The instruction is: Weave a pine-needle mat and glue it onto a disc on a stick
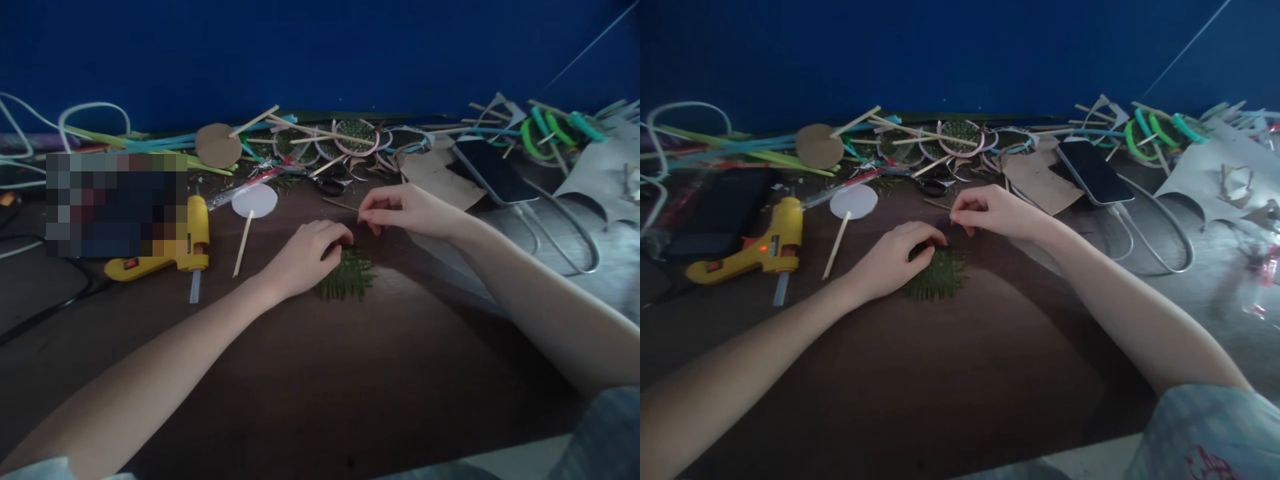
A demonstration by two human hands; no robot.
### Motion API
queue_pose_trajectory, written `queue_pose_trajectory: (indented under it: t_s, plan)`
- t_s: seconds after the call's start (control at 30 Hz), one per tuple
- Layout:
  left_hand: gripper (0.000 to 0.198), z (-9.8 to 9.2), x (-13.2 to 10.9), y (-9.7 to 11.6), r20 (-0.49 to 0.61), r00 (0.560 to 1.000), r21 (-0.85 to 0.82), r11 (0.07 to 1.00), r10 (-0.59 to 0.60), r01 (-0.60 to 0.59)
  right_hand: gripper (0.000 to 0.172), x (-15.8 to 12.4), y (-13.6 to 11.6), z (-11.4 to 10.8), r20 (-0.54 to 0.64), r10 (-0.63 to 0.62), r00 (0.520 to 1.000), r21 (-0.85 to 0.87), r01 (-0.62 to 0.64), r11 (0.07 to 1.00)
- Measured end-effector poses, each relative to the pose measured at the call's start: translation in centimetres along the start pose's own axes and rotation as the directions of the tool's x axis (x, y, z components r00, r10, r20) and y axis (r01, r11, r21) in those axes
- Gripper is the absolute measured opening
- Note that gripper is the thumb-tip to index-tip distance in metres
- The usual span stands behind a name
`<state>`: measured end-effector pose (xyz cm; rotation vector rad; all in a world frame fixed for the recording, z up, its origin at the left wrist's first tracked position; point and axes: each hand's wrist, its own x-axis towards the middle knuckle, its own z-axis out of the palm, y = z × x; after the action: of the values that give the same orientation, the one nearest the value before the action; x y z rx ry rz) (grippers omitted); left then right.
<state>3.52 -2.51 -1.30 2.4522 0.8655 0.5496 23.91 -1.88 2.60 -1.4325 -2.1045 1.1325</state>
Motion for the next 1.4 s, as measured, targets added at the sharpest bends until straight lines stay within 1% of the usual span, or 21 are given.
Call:
queue_pose_trajectory:
  t_s: [0.1,0.2,0.3,0.43,0.5,0.57,0.63,0.7,0.8,0.9,0.97,1.03,1.07,1.13,1.23,1.27,1.33,1.4]
  plan:
    - [0.018,-0.1,0.0,0.1,0.001,1.000,-0.004,1.000,-0.002,0.002,0.023,0.1,0.4,0.1,0.013,-0.045,0.999,-0.119,0.046,0.992]
    - [0.016,-0.1,0.0,0.1,0.001,1.000,0.010,1.000,-0.005,0.005,0.018,0.2,0.6,0.5,0.063,-0.042,0.997,-0.225,0.055,0.973]
    - [0.012,-0.1,0.0,0.0,0.002,1.000,0.027,1.000,0.003,-0.003,0.012,0.3,0.9,0.8,0.066,-0.057,0.996,-0.302,0.074,0.951]
    - [0.015,0.0,-0.1,-0.2,0.012,1.000,0.031,0.999,0.018,-0.019,0.012,0.4,1.2,0.9,0.060,-0.092,0.994,-0.327,0.106,0.939]
    - [0.015,-0.1,-0.2,-0.2,0.001,1.000,0.006,1.000,0.030,-0.030,0.012,0.5,1.2,0.8,0.055,-0.079,0.995,-0.329,0.092,0.940]
    - [0.012,-0.3,-0.3,-0.2,-0.022,0.998,-0.023,0.998,0.054,-0.054,0.011,0.5,1.1,0.9,0.045,-0.061,0.997,-0.327,0.072,0.942]
    - [0.012,-0.4,-0.4,-0.2,-0.032,0.995,-0.015,0.996,0.090,-0.090,0.009,0.5,1.1,0.9,0.033,-0.054,0.998,-0.315,0.062,0.947]
    - [0.019,-0.5,-0.6,-0.1,-0.014,0.990,0.032,0.990,0.137,-0.137,0.010,0.5,1.2,1.0,0.019,-0.067,0.998,-0.297,0.069,0.952]
    - [0.023,-0.6,-0.9,0.0,0.007,0.975,0.149,0.964,0.223,-0.222,0.011,0.5,1.4,1.2,-0.010,-0.088,0.996,-0.283,0.082,0.956]
    - [0.024,-0.7,-1.3,0.4,0.032,0.941,0.334,0.884,0.336,-0.327,0.009,0.6,1.4,1.4,-0.060,-0.121,0.991,-0.284,0.099,0.954]
    - [0.025,-0.7,-1.6,1.1,0.083,0.925,0.465,0.807,0.370,-0.365,0.009,0.6,1.2,1.4,-0.104,-0.145,0.984,-0.291,0.109,0.950]
    - [0.025,-0.7,-2.0,2.0,0.126,0.935,0.559,0.755,0.332,-0.343,0.008,0.4,0.9,1.4,-0.138,-0.169,0.976,-0.303,0.121,0.945]
    - [0.024,-0.6,-2.2,2.5,0.129,0.947,0.577,0.755,0.294,-0.313,0.008,0.4,0.7,1.3,-0.147,-0.187,0.971,-0.312,0.134,0.941]
    - [0.024,-0.6,-2.4,3.2,0.123,0.969,0.560,0.791,0.213,-0.245,0.008,0.3,0.5,1.3,-0.149,-0.228,0.962,-0.333,0.169,0.928]
    - [0.024,-0.8,-2.2,3.4,0.130,0.982,0.419,0.890,0.134,-0.177,0.010,0.3,0.5,1.6,-0.132,-0.267,0.955,-0.349,0.207,0.914]
    - [0.025,-1.0,-2.0,3.2,0.111,0.988,0.350,0.926,0.111,-0.143,0.012,0.4,0.5,1.7,-0.130,-0.272,0.954,-0.348,0.213,0.913]
    - [0.028,-1.6,-1.6,2.6,0.040,0.999,0.222,0.974,0.036,-0.044,0.014,0.5,0.6,1.8,-0.134,-0.279,0.951,-0.344,0.220,0.913]
    - [0.025,-2.3,-1.2,1.9,-0.013,0.999,0.174,0.984,-0.046,0.048,0.012,0.5,0.6,1.9,-0.137,-0.277,0.951,-0.346,0.216,0.913]
